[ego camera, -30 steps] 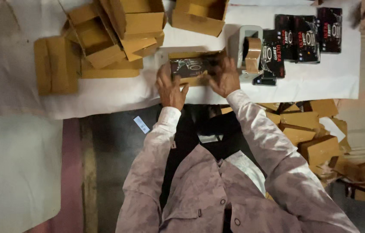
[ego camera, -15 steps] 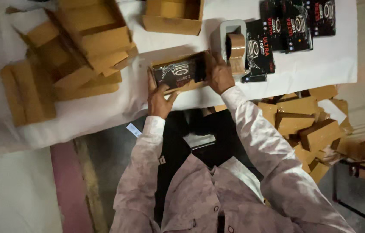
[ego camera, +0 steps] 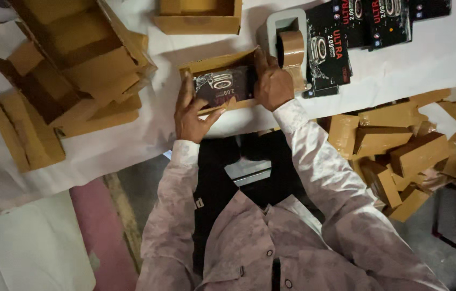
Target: The person places small black packages into open cardboard boxes, closes the flaps, and seals them with packing tape using a handheld dispenser. The sealed boxes are then moved to a pile on the right side of the table.
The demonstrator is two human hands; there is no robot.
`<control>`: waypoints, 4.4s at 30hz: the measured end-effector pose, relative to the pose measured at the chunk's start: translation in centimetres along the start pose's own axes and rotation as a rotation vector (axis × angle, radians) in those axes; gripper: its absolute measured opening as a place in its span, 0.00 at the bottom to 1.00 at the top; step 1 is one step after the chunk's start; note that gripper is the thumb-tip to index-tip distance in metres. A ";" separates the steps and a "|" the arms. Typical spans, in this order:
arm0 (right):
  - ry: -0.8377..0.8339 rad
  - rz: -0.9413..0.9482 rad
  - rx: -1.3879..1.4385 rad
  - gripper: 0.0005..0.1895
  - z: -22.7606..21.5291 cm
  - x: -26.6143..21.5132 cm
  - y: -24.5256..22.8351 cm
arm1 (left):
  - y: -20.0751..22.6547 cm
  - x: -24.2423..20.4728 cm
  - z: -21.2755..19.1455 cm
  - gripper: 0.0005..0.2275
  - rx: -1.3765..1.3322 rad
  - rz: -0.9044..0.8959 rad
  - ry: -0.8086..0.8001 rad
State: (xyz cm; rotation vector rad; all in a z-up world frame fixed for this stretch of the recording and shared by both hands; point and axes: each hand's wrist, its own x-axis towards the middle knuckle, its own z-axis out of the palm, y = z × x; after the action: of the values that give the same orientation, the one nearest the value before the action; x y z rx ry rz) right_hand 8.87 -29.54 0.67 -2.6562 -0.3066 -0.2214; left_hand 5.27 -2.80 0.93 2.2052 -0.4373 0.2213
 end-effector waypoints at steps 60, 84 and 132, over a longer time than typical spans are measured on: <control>0.345 0.160 0.147 0.08 -1.3 -3.0 -3.6 | 5.0 7.0 2.4 0.09 0.430 0.222 -0.832; 0.210 -0.019 -0.108 0.27 2.0 0.3 -1.2 | 2.9 5.0 1.5 0.53 0.509 -0.118 -0.017; 0.129 0.728 0.649 0.11 -6.2 -4.4 5.0 | 8.2 5.5 12.2 0.68 0.537 -0.382 -0.224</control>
State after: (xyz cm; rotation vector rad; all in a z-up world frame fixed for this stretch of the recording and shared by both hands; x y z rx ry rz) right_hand 5.25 -37.55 3.18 -1.9357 0.5422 -0.0391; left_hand 7.25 -18.36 0.98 2.8029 -0.0648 -0.1354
